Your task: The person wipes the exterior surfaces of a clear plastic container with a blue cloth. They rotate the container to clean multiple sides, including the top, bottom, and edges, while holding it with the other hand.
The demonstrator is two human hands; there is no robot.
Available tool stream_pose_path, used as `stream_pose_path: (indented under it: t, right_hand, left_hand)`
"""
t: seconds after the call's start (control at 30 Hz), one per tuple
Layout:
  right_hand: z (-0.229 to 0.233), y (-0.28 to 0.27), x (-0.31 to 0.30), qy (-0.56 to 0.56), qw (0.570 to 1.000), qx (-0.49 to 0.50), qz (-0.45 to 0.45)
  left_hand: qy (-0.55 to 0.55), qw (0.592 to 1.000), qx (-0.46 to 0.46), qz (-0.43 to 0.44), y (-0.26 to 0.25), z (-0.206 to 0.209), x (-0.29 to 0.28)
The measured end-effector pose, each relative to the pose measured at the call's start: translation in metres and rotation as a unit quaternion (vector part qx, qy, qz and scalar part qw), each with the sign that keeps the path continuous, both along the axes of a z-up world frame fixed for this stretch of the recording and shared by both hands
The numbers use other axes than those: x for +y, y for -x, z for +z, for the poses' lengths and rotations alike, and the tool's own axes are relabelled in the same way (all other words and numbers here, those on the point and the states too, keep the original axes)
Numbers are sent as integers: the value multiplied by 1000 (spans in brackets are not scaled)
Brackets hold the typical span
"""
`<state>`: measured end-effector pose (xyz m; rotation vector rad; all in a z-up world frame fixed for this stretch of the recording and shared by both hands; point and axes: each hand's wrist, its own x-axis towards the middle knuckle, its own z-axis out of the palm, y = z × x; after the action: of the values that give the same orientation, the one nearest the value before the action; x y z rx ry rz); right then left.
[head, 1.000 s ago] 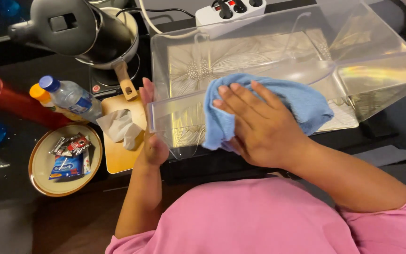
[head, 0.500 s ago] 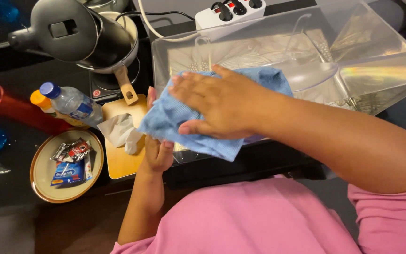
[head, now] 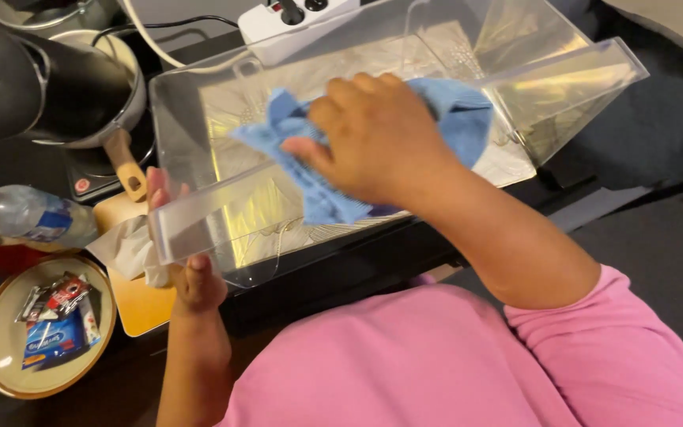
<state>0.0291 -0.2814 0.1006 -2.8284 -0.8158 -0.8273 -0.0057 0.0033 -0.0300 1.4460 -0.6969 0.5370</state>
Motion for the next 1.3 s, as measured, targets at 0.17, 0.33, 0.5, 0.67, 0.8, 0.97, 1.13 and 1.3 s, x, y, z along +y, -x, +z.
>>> stream_pose_path:
  t: [0.17, 0.33, 0.5, 0.67, 0.8, 0.97, 1.13, 1.3]
  right_hand:
    - [3, -1, 9, -19, 1000, 20, 11]
    - [21, -11, -17, 37, 987, 150, -38]
    - [49, -29, -47, 30, 928, 354, -116]
    - [53, -39, -44, -10, 916, 401, -20]
    - [57, -43, -46, -56, 899, 429, 65]
    - [31, -50, -76, -111, 955, 274, 17]
    - [27, -64, -133, -1, 990, -15, -138]
    - [32, -64, -128, 23, 882, 451, -135]
  left_hand:
    - [17, 999, 31, 18, 5, 8, -5]
    - [-28, 999, 5, 22, 6, 10, -3]
    - [-20, 999, -7, 24, 1, 3, -3]
    - [-17, 999, 1, 27, -2, -4, 2]
    - [-23, 1000, -10, 14, -1, -5, -2]
    - [-15, 1000, -9, 13, 0, -5, -2]
    - [2, 1000, -5, 20, 2, -5, -7]
    - [11, 1000, -14, -3, -1, -12, -6]
